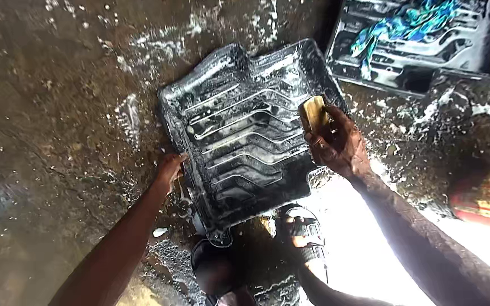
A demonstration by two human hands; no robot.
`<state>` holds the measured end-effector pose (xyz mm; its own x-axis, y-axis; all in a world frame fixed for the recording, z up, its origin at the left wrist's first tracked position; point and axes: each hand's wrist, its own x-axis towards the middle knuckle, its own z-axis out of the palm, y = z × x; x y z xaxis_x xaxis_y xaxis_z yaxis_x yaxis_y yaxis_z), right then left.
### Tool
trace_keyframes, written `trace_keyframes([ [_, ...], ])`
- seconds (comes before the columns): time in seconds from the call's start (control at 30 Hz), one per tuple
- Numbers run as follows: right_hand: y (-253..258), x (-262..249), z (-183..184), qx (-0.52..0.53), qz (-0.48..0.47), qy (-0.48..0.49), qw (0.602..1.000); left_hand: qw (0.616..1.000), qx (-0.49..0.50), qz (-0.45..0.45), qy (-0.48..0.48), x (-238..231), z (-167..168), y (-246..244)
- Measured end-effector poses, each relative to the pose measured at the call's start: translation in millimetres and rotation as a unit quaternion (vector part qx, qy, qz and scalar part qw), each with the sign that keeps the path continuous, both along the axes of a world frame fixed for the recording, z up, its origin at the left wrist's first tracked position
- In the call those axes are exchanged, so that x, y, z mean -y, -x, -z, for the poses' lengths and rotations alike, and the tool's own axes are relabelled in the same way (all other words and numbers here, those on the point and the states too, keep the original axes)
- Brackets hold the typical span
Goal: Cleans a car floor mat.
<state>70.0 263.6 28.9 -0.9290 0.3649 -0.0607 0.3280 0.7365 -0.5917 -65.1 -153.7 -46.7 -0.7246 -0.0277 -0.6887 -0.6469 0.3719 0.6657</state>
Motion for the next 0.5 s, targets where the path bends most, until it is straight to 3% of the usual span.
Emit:
trace_keyframes([
  [0.1,-26.0,-5.3,-2.7,-0.033,0.039,0.006,0.999,0.998,-0.047,-0.017,0.025,-16.1,2.1,18.4],
  [0.23,-85.1,-35.4,0.0,-0.056,0.171,0.001,0.984,0.982,-0.147,-0.119,0.004,-37.4,-11.1,24.5],
  [0.37,-152.2,-77.0,25.6,0.020,0.281,-0.033,0.959,0.942,-0.283,-0.141,-0.111,-26.0,-65.3,33.4],
  [0.43,-178.7,-77.7,40.7,0.016,0.261,-0.057,0.964,0.919,-0.336,-0.114,-0.172,-20.8,-98.5,36.6],
  [0.5,-169.3,-31.3,18.7,-0.051,0.165,-0.125,0.977,0.891,-0.392,-0.084,-0.213,-19.0,-123.4,41.1],
])
